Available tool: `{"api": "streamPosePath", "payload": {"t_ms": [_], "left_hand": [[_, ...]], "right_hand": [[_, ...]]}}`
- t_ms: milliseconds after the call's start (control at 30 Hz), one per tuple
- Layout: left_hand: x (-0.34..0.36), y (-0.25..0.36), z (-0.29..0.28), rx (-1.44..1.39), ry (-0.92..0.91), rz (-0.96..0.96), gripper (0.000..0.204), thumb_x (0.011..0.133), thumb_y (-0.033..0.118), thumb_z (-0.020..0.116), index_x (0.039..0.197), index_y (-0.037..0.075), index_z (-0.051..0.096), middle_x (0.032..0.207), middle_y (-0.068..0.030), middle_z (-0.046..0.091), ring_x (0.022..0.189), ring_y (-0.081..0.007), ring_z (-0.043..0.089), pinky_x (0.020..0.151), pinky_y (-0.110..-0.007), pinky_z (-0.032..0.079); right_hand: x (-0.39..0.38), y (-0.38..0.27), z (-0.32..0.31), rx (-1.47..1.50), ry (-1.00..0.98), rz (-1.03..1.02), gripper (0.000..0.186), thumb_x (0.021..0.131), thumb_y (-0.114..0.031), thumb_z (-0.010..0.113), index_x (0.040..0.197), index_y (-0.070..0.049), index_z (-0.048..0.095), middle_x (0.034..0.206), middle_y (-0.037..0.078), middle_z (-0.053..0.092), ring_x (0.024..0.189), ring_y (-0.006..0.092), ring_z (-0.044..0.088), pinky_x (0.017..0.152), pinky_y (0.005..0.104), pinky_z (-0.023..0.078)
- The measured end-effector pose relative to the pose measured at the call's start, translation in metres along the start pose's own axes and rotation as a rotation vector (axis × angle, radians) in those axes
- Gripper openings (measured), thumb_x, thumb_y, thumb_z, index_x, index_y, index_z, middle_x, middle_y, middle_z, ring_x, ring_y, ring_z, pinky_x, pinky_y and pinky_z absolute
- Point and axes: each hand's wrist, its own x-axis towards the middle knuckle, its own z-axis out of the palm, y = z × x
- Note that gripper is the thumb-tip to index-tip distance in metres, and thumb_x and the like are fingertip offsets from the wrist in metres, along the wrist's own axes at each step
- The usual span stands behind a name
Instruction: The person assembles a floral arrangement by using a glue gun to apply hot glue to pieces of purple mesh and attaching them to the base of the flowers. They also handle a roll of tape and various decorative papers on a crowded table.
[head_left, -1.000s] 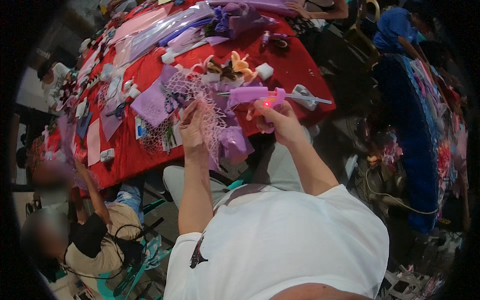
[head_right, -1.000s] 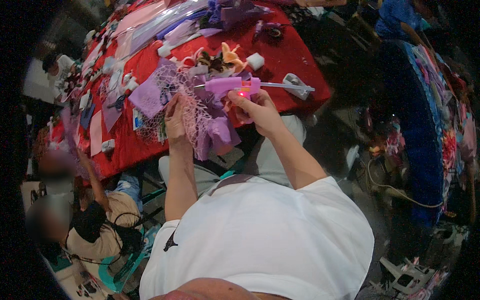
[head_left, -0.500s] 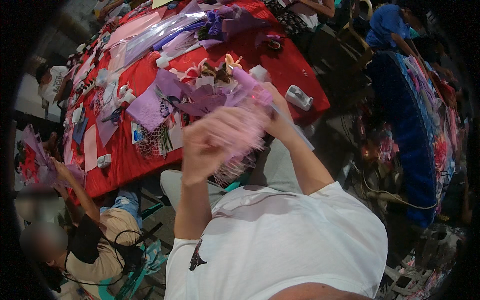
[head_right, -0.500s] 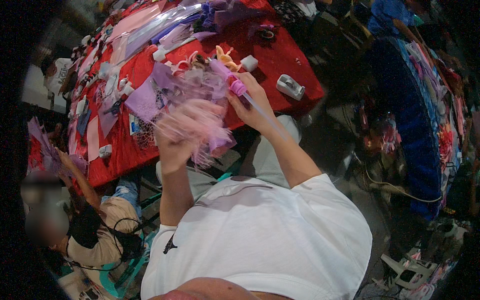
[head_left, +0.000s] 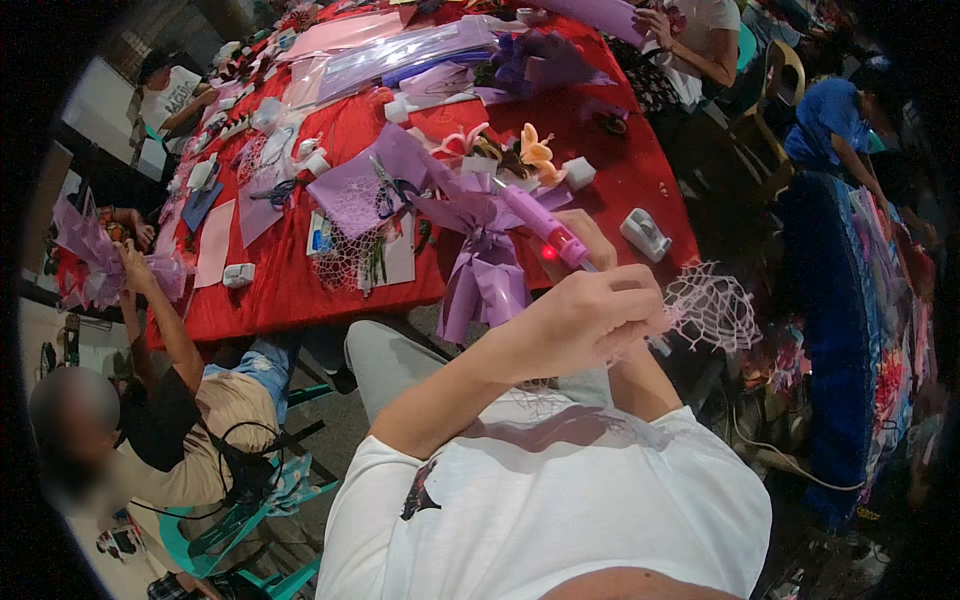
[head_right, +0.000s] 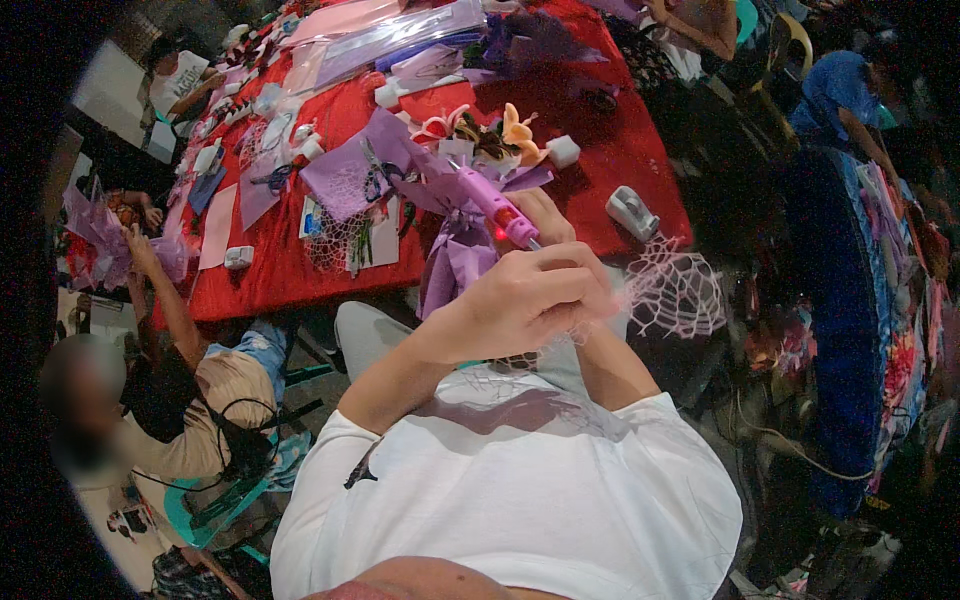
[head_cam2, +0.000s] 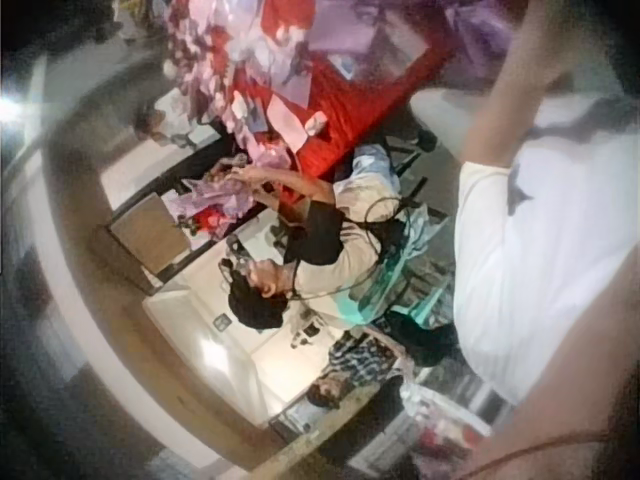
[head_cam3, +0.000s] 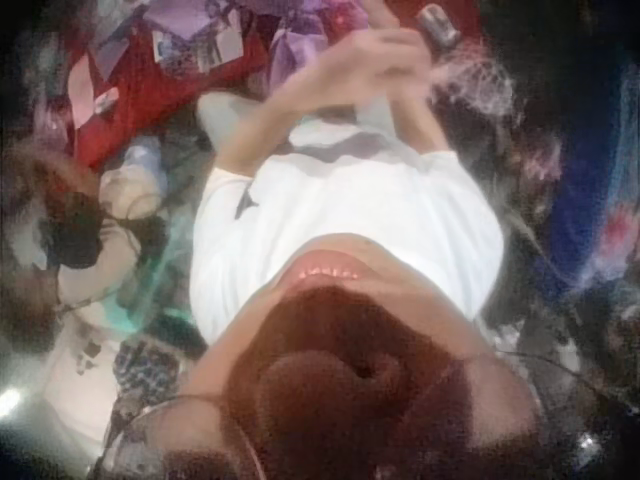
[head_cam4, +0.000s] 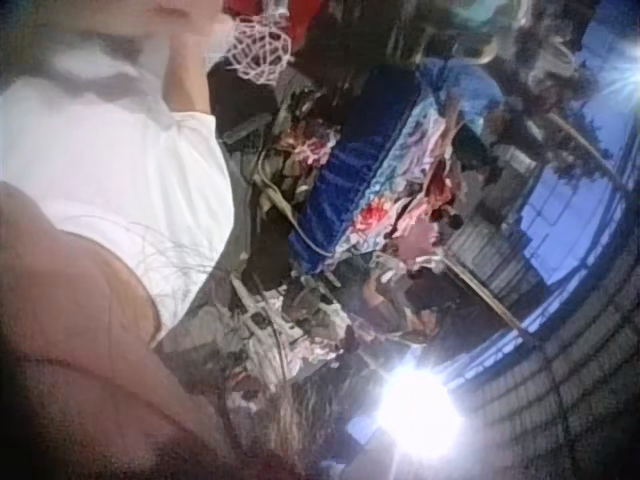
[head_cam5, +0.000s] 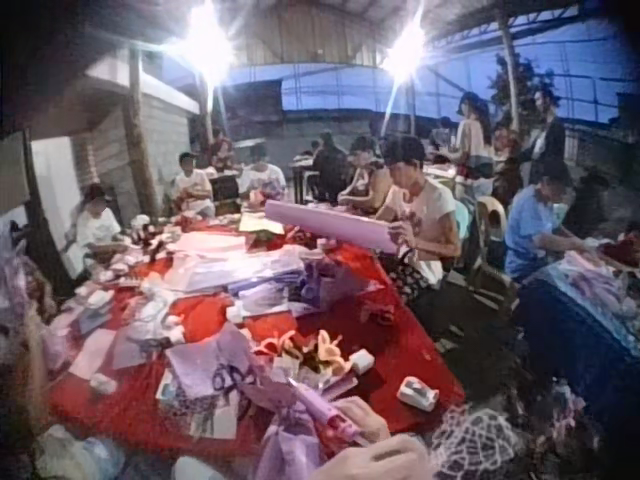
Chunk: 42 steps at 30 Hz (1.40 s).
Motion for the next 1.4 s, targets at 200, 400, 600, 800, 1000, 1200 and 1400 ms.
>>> {"api": "streamPosePath", "payload": {"t_ms": [200,400,600,800,1000,1200,1400], "left_hand": [[-0.006,-0.003,0.005,0.012,0.065,-0.006,0.019,0.074,-0.005,0.068,0.091,0.003,0.065,0.087,-0.0079,0.061,0.079,-0.0237,0.063,0.067,-0.032,0.052],[-0.005,-0.005,0.007,0.039,0.147,0.002,0.019,0.072,-0.005,0.070,0.089,0.004,0.067,0.087,-0.0079,0.063,0.079,-0.0219,0.064,0.067,-0.031,0.052],[-0.009,-0.007,0.005,0.054,0.181,0.005,0.019,0.072,-0.006,0.071,0.088,0.003,0.068,0.087,-0.0074,0.063,0.077,-0.0206,0.063,0.067,-0.030,0.051],[-0.008,-0.006,0.001,0.058,0.185,0.029,0.019,0.071,-0.007,0.071,0.087,0.002,0.068,0.085,-0.0072,0.064,0.077,-0.0204,0.063,0.066,-0.029,0.050],[-0.008,-0.004,-0.005,0.103,0.189,0.005,0.018,0.072,-0.007,0.070,0.086,0.003,0.067,0.081,-0.0071,0.062,0.076,-0.0209,0.062,0.065,-0.029,0.050],[-0.007,0.003,0.000,0.140,0.183,0.045,0.022,0.072,-0.008,0.067,0.092,0.002,0.064,0.089,-0.0091,0.060,0.074,-0.0222,0.062,0.063,-0.031,0.052],[-0.014,0.000,0.033,0.262,0.039,0.066,0.027,0.074,-0.003,0.063,0.100,0.001,0.059,0.095,-0.0101,0.058,0.071,-0.0223,0.063,0.053,-0.030,0.052]], "right_hand": [[-0.002,-0.020,-0.009,0.022,0.010,0.092,0.029,0.077,-0.008,0.070,0.104,-0.004,0.060,0.093,0.011,0.059,0.085,0.0247,0.059,0.076,0.0320,0.046],[-0.006,-0.025,-0.010,0.039,0.018,0.110,0.029,0.078,-0.009,0.070,0.104,-0.004,0.060,0.093,0.011,0.059,0.085,0.0248,0.059,0.076,0.0320,0.047],[-0.009,-0.027,-0.008,0.056,0.020,0.108,0.028,0.078,-0.009,0.070,0.104,-0.004,0.060,0.092,0.011,0.059,0.085,0.0249,0.059,0.076,0.0320,0.047],[-0.008,-0.028,-0.007,0.072,0.025,0.110,0.027,0.078,-0.009,0.070,0.103,-0.004,0.060,0.092,0.011,0.059,0.085,0.0250,0.059,0.076,0.0320,0.047],[-0.008,-0.027,-0.008,0.091,0.030,0.119,0.027,0.078,-0.009,0.070,0.103,-0.004,0.060,0.091,0.011,0.059,0.084,0.0250,0.059,0.076,0.0320,0.047],[-0.004,-0.020,0.005,0.140,0.074,0.078,0.026,0.079,-0.009,0.070,0.103,-0.003,0.061,0.091,0.011,0.060,0.084,0.0251,0.059,0.076,0.0321,0.047],[-0.004,0.004,0.011,0.013,0.148,-0.105,0.020,0.083,-0.008,0.069,0.100,-0.001,0.061,0.090,0.011,0.061,0.082,0.0232,0.061,0.074,0.0306,0.047]]}}
